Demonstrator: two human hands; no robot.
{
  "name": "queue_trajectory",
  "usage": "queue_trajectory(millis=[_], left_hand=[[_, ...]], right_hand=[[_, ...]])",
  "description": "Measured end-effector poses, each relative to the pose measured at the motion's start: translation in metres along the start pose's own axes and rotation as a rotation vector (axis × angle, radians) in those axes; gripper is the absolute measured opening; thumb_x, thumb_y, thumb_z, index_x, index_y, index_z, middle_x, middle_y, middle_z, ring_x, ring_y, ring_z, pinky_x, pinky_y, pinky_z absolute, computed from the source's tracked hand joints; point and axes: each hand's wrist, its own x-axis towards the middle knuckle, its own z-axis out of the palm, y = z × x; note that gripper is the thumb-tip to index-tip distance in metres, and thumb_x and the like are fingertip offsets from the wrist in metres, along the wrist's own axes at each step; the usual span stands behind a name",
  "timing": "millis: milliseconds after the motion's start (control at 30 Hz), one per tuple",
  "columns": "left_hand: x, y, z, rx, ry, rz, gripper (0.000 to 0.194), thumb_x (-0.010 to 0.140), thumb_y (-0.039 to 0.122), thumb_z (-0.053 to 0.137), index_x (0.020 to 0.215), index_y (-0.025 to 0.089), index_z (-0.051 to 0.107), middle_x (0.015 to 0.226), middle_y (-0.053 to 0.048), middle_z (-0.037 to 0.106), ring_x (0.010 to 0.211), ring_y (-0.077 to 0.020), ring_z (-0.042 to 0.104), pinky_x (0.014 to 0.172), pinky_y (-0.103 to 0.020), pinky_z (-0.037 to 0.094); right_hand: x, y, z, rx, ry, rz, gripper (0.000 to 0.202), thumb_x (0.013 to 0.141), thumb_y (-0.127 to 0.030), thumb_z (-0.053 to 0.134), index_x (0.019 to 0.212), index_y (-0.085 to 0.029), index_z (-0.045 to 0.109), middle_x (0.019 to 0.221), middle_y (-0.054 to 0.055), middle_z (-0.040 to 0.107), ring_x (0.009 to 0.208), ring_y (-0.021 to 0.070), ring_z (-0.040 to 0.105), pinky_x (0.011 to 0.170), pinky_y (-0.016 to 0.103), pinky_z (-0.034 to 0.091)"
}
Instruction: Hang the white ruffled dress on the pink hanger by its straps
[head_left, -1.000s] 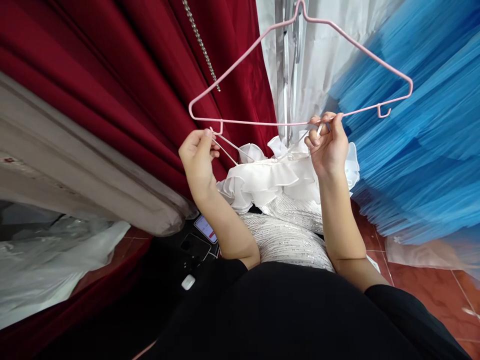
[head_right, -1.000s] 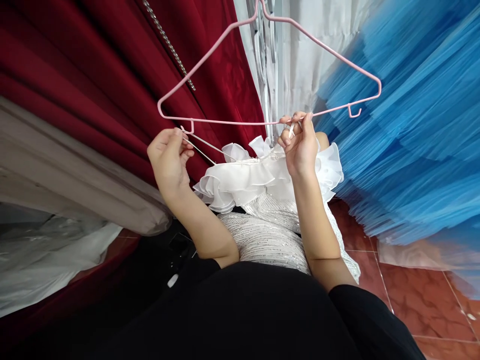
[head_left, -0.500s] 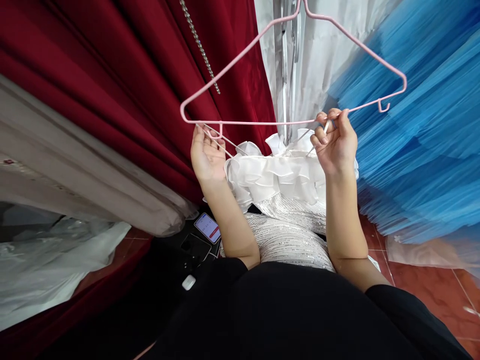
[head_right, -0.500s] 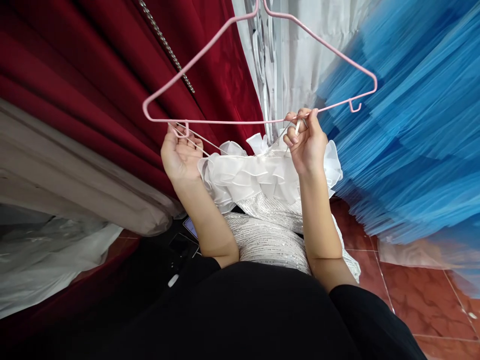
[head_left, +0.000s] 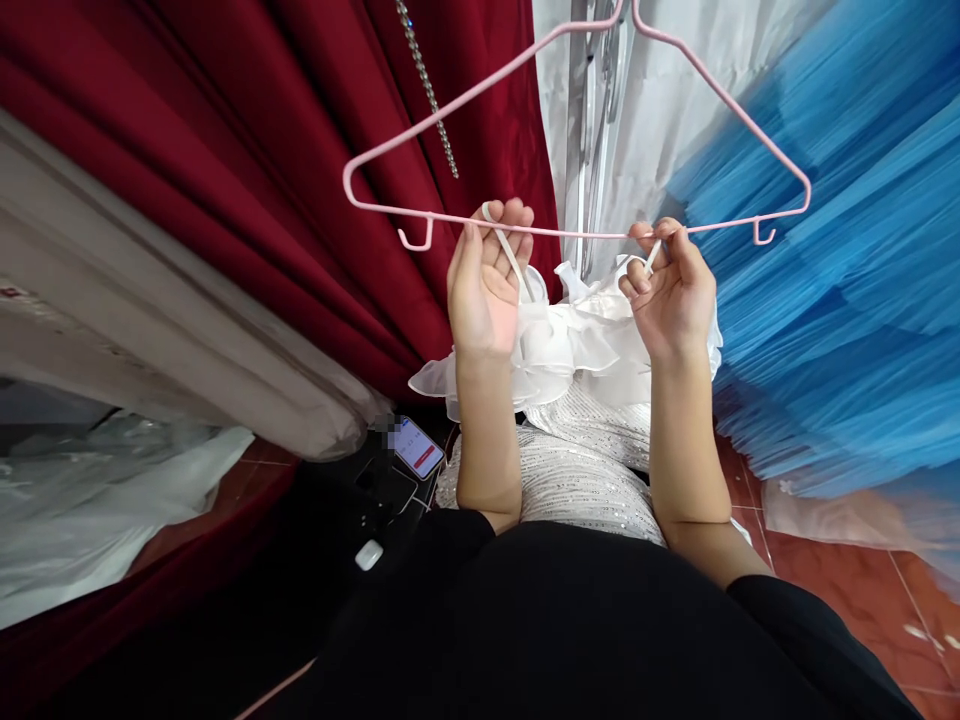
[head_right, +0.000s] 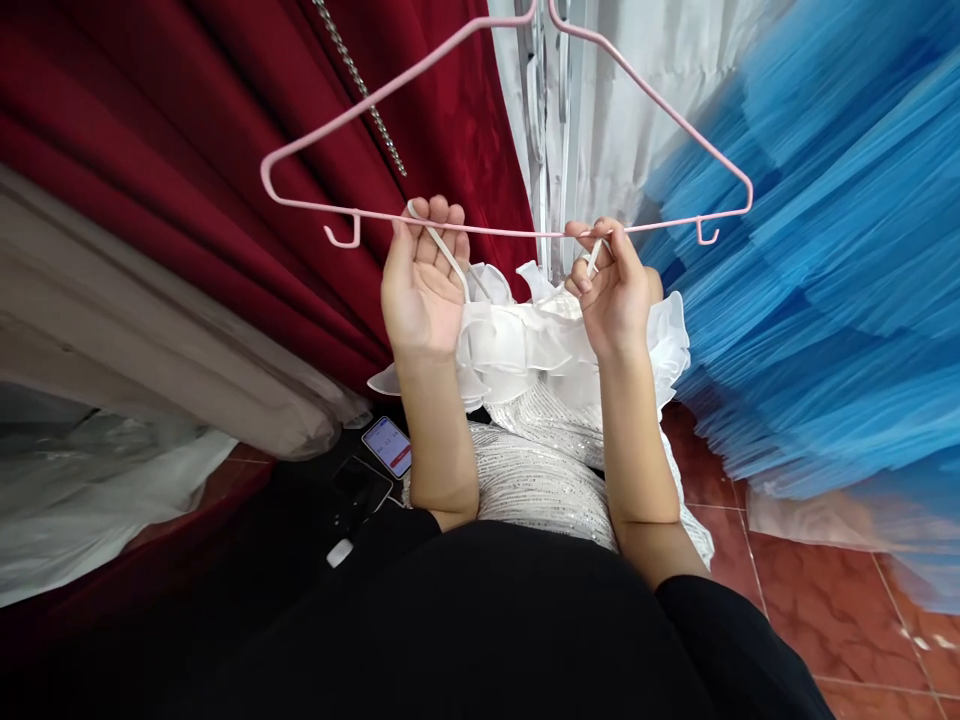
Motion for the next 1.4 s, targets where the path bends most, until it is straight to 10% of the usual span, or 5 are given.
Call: queue_trajectory(millis=[567,1033,1400], left_hand=[[0.006,0.005,-0.001,0.013,0.085,-0.015,0.033,0.095,0.053,0.045,0.089,0.022,0.054,0.097,-0.008,0.060,0.111,-0.0218,0.062,0.062,-0.023,0.051],[0.011,0.008,-0.008,0.066,0.067,0.027,0.049,0.084,0.070,0.047,0.091,0.023,0.054,0.094,-0.007,0.061,0.115,-0.0211,0.058,0.058,-0.024,0.046],[0.012,0.013,-0.010,0.074,0.006,-0.018,0.047,0.077,0.074,0.055,0.087,0.029,0.056,0.094,-0.008,0.062,0.120,-0.0260,0.053,0.049,-0.026,0.038]], right_hand=[[0.000,-0.007,-0.046,-0.198,0.256,-0.241,0.027,0.073,-0.021,0.053,0.087,-0.036,0.070,0.108,-0.004,0.072,0.061,0.0171,0.056,0.058,0.041,0.041],[0.004,-0.033,-0.085,-0.151,0.524,-0.234,0.026,0.065,0.001,0.035,0.068,-0.021,0.048,0.073,0.005,0.073,0.039,0.0099,0.056,0.035,0.019,0.039],[-0.014,-0.048,-0.056,-0.184,0.436,-0.428,0.021,0.076,-0.009,0.057,0.090,-0.025,0.054,0.093,0.003,0.073,0.059,0.0129,0.066,0.049,0.023,0.052]])
